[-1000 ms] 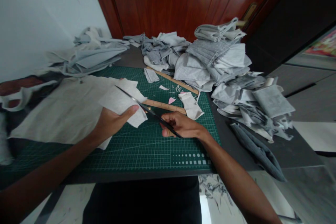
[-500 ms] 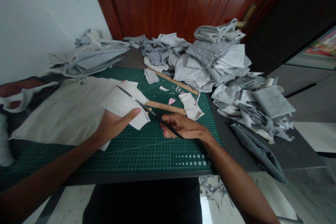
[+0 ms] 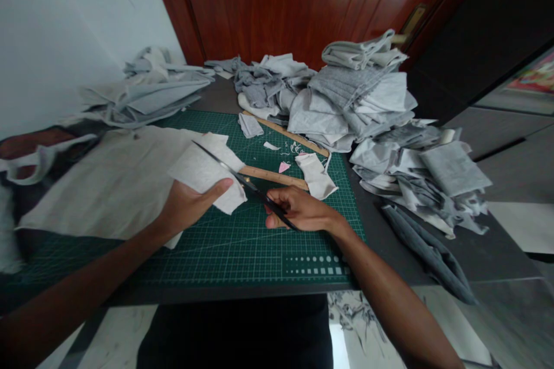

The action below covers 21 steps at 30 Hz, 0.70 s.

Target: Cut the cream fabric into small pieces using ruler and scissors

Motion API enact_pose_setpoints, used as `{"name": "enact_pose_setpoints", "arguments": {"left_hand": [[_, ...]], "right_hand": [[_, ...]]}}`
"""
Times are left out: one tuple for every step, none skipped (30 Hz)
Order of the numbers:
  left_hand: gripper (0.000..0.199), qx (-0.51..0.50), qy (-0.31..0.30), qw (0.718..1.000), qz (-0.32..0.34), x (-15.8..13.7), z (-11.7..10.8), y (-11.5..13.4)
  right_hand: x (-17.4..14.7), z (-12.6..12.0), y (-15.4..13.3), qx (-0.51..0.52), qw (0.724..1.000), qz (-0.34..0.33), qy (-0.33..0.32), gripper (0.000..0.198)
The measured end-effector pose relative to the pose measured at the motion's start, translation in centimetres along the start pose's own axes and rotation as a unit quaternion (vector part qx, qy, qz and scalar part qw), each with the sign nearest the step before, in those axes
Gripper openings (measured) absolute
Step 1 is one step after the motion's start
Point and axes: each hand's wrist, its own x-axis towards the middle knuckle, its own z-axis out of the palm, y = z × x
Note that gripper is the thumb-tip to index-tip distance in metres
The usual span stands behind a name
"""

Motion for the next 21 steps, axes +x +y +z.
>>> {"name": "enact_pose_setpoints", "arguments": {"left_hand": [[0.064, 0.003, 0.002, 1.0, 0.002, -0.01, 0.0, -0.05], [0.064, 0.005, 0.003, 1.0, 0.004, -0.02, 0.01, -0.13], [0.065, 0.008, 0.004, 1.0, 0.004, -0.05, 0.02, -0.23], [0.065, 0.011, 0.003, 1.0, 0.004, -0.08, 0.03, -0.33], [0.065, 0.013, 0.001, 1.0, 0.003, -0.11, 0.04, -0.43], [0.064, 0.013, -0.001, 1.0, 0.0, -0.15, 0.05, -0.52], [0.064, 0.012, -0.006, 1.0, -0.002, -0.17, 0.06, -0.6], [0.064, 0.01, -0.01, 1.0, -0.004, -0.19, 0.06, -0.64], [0.063, 0.009, -0.013, 1.0, -0.004, -0.2, 0.06, -0.66], [0.063, 0.008, -0.014, 1.0, -0.003, -0.2, 0.05, -0.66], [0.063, 0.01, -0.014, 1.0, -0.003, -0.19, 0.03, -0.64], [0.062, 0.012, -0.012, 1.0, -0.003, -0.17, 0.01, -0.6], [0.06, 0.016, -0.01, 1.0, -0.003, -0.15, -0.03, -0.56], [0.059, 0.019, -0.008, 1.0, -0.004, -0.11, -0.07, -0.51], [0.057, 0.021, -0.009, 1.0, -0.005, -0.07, -0.11, -0.45], [0.057, 0.021, -0.012, 1.0, -0.004, -0.02, -0.16, -0.4], [0.057, 0.021, -0.016, 1.0, 0.0, 0.03, -0.2, -0.36], [0.057, 0.02, -0.02, 1.0, 0.004, 0.08, -0.23, -0.32], [0.057, 0.019, -0.025, 0.999, 0.008, 0.13, -0.26, -0.29], [0.058, 0.019, -0.029, 0.999, 0.011, 0.17, -0.29, -0.27], [0.058, 0.021, -0.031, 0.999, 0.013, 0.21, -0.31, -0.26]], "right_hand": [[0.02, 0.02, 0.01, 0.002, 1.0, 0.0, 0.0, 0.047], [0.04, 0.03, 0.04, 0.005, 1.0, -0.001, 0.001, 0.049], [0.06, 0.04, 0.09, 0.008, 1.0, -0.002, 0.002, 0.05], [0.08, 0.04, 0.15, 0.009, 1.0, -0.003, 0.002, 0.051], [0.1, 0.04, 0.21, 0.009, 1.0, -0.004, 0.002, 0.052], [0.12, 0.03, 0.27, 0.01, 1.0, -0.005, 0.002, 0.052], [0.14, 0.03, 0.33, 0.011, 1.0, -0.005, 0.003, 0.053], [0.16, 0.03, 0.39, 0.013, 1.0, -0.005, 0.003, 0.053], [0.18, 0.05, 0.44, 0.016, 1.0, -0.004, 0.002, 0.054], [0.21, 0.07, 0.5, 0.02, 1.0, -0.003, 0.002, 0.054], [0.23, 0.1, 0.55, 0.026, 1.0, -0.004, 0.002, 0.054], [0.26, 0.14, 0.6, 0.032, 0.999, -0.004, 0.002, 0.055], [0.29, 0.18, 0.65, 0.038, 0.999, -0.005, 0.003, 0.054], [0.32, 0.23, 0.7, 0.043, 0.999, -0.005, 0.005, 0.054], [0.35, 0.27, 0.74, 0.046, 0.999, -0.006, 0.009, 0.053], [0.37, 0.3, 0.77, 0.047, 0.999, -0.006, 0.012, 0.052], [0.39, 0.33, 0.79, 0.045, 0.999, -0.005, 0.015, 0.051], [0.41, 0.35, 0.8, 0.043, 0.999, -0.006, 0.017, 0.05], [0.42, 0.36, 0.81, 0.042, 0.999, -0.007, 0.018, 0.049], [0.42, 0.37, 0.82, 0.043, 0.999, -0.008, 0.018, 0.049], [0.42, 0.38, 0.83, 0.045, 0.999, -0.009, 0.017, 0.049]]}}
